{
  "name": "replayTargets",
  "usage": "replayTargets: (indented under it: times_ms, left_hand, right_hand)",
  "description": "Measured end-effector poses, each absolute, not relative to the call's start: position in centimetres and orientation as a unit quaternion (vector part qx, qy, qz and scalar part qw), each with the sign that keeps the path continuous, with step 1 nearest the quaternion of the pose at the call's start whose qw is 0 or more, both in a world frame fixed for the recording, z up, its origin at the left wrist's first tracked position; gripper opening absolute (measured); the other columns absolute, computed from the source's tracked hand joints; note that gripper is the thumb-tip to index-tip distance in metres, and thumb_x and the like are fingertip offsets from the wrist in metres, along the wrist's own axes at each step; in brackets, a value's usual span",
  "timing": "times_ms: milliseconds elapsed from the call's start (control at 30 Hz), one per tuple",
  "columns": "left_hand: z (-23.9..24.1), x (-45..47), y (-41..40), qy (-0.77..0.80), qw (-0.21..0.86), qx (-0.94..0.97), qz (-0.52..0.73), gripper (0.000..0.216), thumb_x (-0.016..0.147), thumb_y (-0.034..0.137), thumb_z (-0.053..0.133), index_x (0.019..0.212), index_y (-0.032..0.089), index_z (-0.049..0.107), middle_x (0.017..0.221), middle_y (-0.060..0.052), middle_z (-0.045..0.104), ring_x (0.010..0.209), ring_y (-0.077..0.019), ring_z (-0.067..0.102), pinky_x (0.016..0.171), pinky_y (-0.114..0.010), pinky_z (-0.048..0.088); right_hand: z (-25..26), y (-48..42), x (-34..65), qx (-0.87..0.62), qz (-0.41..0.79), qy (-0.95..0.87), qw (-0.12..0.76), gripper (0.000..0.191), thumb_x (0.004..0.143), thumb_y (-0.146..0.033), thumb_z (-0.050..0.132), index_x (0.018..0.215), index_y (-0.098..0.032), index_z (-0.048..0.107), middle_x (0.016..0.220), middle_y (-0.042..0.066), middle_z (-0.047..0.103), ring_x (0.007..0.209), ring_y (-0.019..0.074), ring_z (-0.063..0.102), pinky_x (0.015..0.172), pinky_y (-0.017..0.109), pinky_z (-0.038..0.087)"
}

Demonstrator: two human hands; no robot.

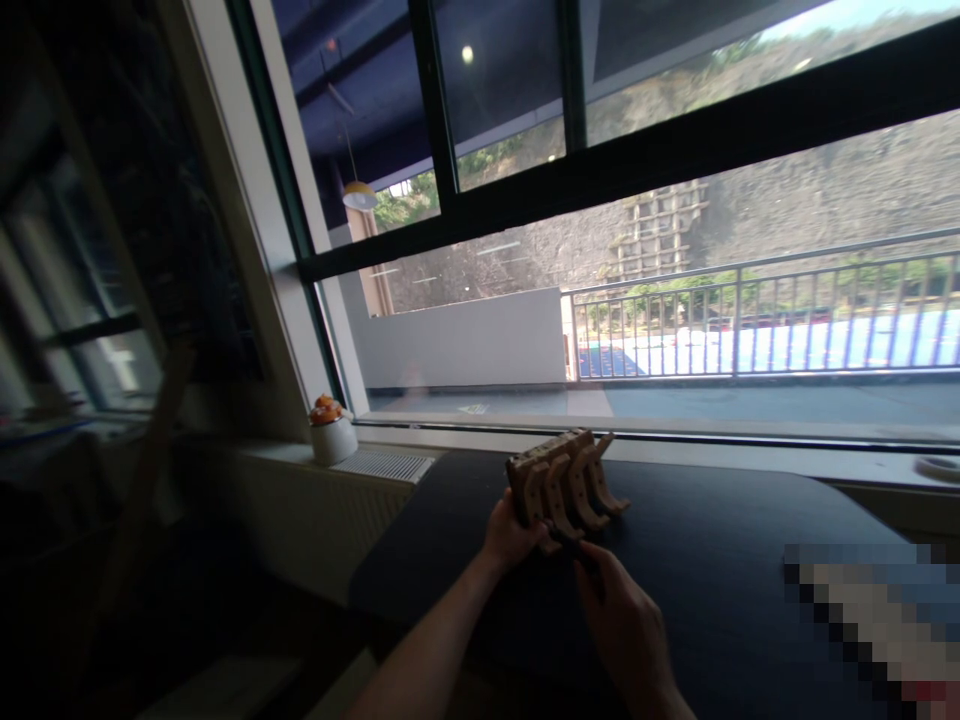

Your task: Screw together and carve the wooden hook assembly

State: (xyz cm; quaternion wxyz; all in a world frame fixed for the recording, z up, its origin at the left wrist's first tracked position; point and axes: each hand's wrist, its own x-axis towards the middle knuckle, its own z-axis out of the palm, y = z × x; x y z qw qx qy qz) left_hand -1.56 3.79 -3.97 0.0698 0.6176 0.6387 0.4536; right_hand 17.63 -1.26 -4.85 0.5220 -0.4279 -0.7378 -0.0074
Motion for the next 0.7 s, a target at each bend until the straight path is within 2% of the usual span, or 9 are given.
replayTargets:
  times_ms: [300, 700]
  left_hand:
    - [-4.01, -1.6, 3.85, 0.636, 0.065, 0.619, 0.456, 0.041, 0.063, 0.038, 0.071, 0.096, 0.021, 0.055, 0.093, -0.004, 0.067, 0.087, -0.024, 0.064, 0.079, -0.036, 0.053]
    - [-4.01, -1.53, 3.86, 0.637, 0.063, 0.618, 0.456, 0.04, 0.065, 0.039, 0.071, 0.095, 0.02, 0.056, 0.093, -0.005, 0.068, 0.087, -0.0238, 0.065, 0.079, -0.036, 0.053]
  right_hand:
    - [-5.23, -1.32, 17.61, -0.392, -0.013, -0.761, 0.517, 0.02, 0.09, -0.029, 0.046, 0.105, -0.024, 0.059, 0.09, 0.002, 0.072, 0.069, 0.0152, 0.069, 0.061, 0.023, 0.051]
    - [-5.33, -1.3, 17.53, -0.376, -0.019, -0.767, 0.52, 0.018, 0.09, -0.029, 0.048, 0.105, -0.024, 0.057, 0.089, 0.001, 0.071, 0.07, 0.0142, 0.069, 0.062, 0.022, 0.051]
